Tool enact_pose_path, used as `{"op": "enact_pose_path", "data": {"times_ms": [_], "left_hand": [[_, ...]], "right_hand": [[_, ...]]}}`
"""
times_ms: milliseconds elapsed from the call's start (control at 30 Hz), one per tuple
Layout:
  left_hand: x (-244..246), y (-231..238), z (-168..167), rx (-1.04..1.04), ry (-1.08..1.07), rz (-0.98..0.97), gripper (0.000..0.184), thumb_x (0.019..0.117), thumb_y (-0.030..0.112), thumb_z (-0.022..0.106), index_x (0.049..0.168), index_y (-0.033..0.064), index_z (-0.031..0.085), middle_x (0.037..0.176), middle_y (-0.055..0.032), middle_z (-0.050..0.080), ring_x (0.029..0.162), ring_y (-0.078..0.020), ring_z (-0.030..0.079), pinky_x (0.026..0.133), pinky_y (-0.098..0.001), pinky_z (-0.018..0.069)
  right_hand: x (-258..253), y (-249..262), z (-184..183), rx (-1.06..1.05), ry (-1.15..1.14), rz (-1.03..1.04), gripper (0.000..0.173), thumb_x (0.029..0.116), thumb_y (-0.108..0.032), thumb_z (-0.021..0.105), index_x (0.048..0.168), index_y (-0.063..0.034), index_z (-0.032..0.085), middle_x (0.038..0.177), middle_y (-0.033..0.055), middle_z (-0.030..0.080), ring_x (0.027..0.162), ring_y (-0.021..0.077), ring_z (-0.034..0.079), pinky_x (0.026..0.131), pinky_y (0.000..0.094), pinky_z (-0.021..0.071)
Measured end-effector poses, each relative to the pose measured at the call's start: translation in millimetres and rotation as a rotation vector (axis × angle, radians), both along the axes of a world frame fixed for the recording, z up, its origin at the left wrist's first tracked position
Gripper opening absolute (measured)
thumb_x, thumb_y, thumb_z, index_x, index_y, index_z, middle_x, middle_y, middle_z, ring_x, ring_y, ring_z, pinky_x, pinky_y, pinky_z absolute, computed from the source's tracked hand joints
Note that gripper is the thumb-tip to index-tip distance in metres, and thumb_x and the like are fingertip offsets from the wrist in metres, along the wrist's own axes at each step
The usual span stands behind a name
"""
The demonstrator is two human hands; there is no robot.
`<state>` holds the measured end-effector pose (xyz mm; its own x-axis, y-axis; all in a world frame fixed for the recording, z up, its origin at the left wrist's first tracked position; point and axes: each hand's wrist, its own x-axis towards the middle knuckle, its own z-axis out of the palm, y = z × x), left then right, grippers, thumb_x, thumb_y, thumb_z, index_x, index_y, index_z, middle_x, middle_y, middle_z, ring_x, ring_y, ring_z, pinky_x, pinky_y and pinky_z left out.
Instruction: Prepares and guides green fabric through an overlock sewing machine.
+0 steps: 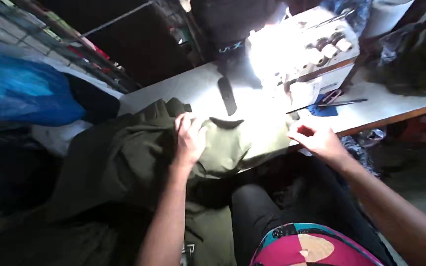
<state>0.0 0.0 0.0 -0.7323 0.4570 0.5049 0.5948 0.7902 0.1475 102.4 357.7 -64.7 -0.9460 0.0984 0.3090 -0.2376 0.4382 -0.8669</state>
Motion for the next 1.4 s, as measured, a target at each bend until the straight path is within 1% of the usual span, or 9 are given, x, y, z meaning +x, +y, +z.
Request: {"op": "enact_pose_path", "data": {"times_ms": [133,300,467,700,900,1033,1200,1300,1400], "left_hand": [[73.4,-22.6,-59.1,-0.037,-0.084,-0.34,0.019,0.0972,0.012,0.059,0.1,0.0142,0.078,0.103,-0.0062,0.072,0.11,-0.0225,0.065,0.101,-0.0393,0.0513],[147.0,-48.5,-133.3,-0.505,-0.358,-0.435,0.017,0.0967,0.005,0.058,0.105,0.01,0.072,0.115,-0.0085,0.072,0.116,-0.0275,0.066,0.093,-0.0445,0.0561],[151.5,2.2,-161.0,-0.988,-0.83,0.119,0.043,0.0966,-0.006,0.049,0.139,-0.0018,0.057,0.144,-0.0179,0.057,0.133,-0.0379,0.053,0.1,-0.0539,0.0475],[116.8,6.2,-169.5,-1.273,-1.165,0.711,0.024,0.0971,0.009,0.055,0.107,-0.0073,0.069,0.117,-0.0249,0.068,0.109,-0.0413,0.067,0.083,-0.0568,0.0563],[132.1,53.2,-108.0,-1.124,-1.088,0.356,0.036,0.0979,-0.002,0.049,0.13,0.0045,0.064,0.135,-0.0207,0.059,0.111,-0.0423,0.065,0.08,-0.0566,0.0584],[129.9,83.1,-29.2,-0.834,-0.877,0.106,0.025,0.1059,0.018,0.046,0.121,0.0099,0.065,0.104,-0.0191,0.071,0.098,-0.0411,0.07,0.077,-0.0601,0.0552],[103.1,108.7,75.1,-0.124,-0.368,-0.282,0.023,0.1017,0.02,0.054,0.108,0.0153,0.076,0.078,0.0009,0.07,0.059,-0.0104,0.064,0.053,-0.0326,0.0565],[57.8,130.1,115.5,-0.069,-0.5,-0.133,0.024,0.1023,0.02,0.054,0.091,0.014,0.075,0.064,0.0035,0.065,0.046,-0.0054,0.056,0.044,-0.0263,0.0506],[5.8,145.0,98.5,-0.342,-0.444,0.077,0.032,0.1051,0.029,0.057,0.093,0.0038,0.073,0.081,-0.0147,0.068,0.076,-0.0295,0.067,0.073,-0.0531,0.0538]], "right_hand": [[37.1,31.6,-29.2,0.007,-0.109,0.052,0.018,0.0941,-0.03,0.068,0.096,-0.0129,0.072,0.086,-0.0046,0.071,0.077,0.0028,0.066,0.072,0.0243,0.0577],[46.7,12.3,-46.0,-0.121,-0.188,0.125,0.014,0.0934,-0.028,0.068,0.094,-0.0136,0.07,0.083,-0.0062,0.069,0.075,0.0016,0.064,0.071,0.0221,0.0545],[47.8,-34.1,-50.7,-0.096,-0.122,0.378,0.018,0.0955,-0.026,0.068,0.096,-0.0087,0.072,0.091,-0.0013,0.069,0.08,0.0012,0.064,0.073,0.0185,0.0553],[74.3,-11.9,-57.6,0.023,-0.094,0.421,0.02,0.0962,-0.031,0.066,0.094,-0.0119,0.072,0.089,-0.0028,0.069,0.082,0.0008,0.064,0.074,0.0181,0.0545],[80.1,-2.5,-70.3,-0.118,-0.169,0.339,0.016,0.0938,-0.028,0.069,0.093,-0.0129,0.072,0.089,-0.005,0.069,0.081,-0.0007,0.064,0.074,0.0176,0.0546],[55.7,-9.1,-44.2,-0.239,-0.019,0.409,0.021,0.096,-0.027,0.07,0.102,-0.0073,0.072,0.098,0.0003,0.068,0.087,0.0027,0.064,0.078,0.0195,0.056],[17.6,-17.7,8.4,-0.484,0.088,0.636,0.088,0.0858,-0.073,0.064,0.145,-0.0098,0.053,0.131,0.0005,0.067,0.119,0.0111,0.062,0.098,0.0317,0.054],[1.6,-27.3,22.5,-0.663,-0.087,0.551,0.05,0.0847,-0.029,0.079,0.128,-0.0099,0.063,0.106,-0.0028,0.073,0.095,0.0039,0.069,0.085,0.024,0.0591],[-14.7,-32.8,4.9,-0.813,-0.163,0.388,0.022,0.0905,0.0,0.065,0.112,-0.0045,0.063,0.087,-0.0004,0.07,0.076,0.0053,0.066,0.073,0.0234,0.0573]]}}
